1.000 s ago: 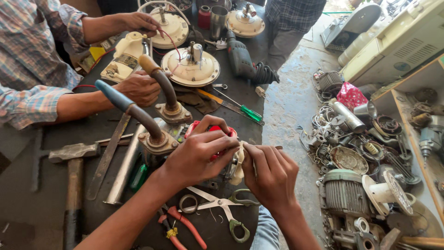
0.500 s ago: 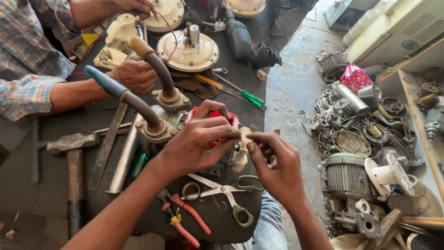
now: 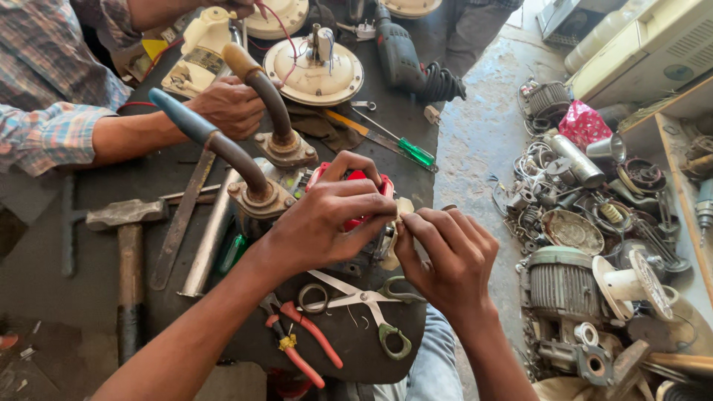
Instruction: The person manipulates wires and small components on a workbench, using pliers and scissors to cut and adjust parts of an electrical device. Another person works nearby on a similar component.
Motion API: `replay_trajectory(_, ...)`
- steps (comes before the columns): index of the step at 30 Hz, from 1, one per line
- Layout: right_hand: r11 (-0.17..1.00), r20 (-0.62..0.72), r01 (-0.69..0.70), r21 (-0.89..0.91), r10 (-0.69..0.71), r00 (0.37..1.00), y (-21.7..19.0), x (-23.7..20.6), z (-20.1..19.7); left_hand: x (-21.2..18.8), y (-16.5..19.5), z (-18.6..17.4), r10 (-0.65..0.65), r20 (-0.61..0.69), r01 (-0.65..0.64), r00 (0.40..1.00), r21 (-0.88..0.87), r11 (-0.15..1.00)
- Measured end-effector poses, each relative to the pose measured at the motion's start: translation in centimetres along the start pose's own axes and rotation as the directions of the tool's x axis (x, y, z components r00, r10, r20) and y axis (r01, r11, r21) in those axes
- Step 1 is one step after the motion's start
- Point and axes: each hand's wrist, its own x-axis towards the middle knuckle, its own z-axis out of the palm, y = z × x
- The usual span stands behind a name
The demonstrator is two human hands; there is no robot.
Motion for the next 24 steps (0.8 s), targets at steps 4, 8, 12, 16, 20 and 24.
replay_trajectory(4, 0.816, 0.156, -0.506, 0.278, 0.482, 0.862, 0.5, -1.5, 1.6, 0.1, 0.0, -0.1, -0.003, -0.003, 0.003, 1.0, -0.009, 1.0)
replay_trajectory(8, -0.089, 0.584, -0.667, 0.74, 0.576, 0.572, 2.3, -1.9, 3.1, 0.2, 0.3, -0.2, 0.013, 0.013, -0.014, 1.0, 0.006, 1.0)
replay_trajectory(12, 0.391, 0.455, -0.742, 0.545, 0.605, 0.653, 1.8, -1.8, 2.0, 0.3, 0.2, -0.2, -0.022, 0.02, 0.022, 1.0, -0.016, 1.0)
replay_trajectory(16, 0.941, 0.098, -0.314, 0.127, 0.303, 0.948, 0.3, -0.5, -0.3, 0.4, 0.2, -0.2, -0.03, 0.021, 0.03, 0.999, -0.006, 1.0)
replay_trajectory(20, 0.996, 0.069, 0.071, -0.057, -0.067, 0.995, 0.3, 1.5, -1.8, 0.5, 0.4, -0.3, -0.046, 0.016, 0.046, 0.999, 0.001, 0.999)
replay_trajectory(24, 0.968, 0.094, 0.215, -0.126, -0.204, 0.974, 0.8, 2.0, -1.9, 0.6, 0.6, -0.3, -0.052, 0.005, 0.052, 0.999, -0.002, 0.999)
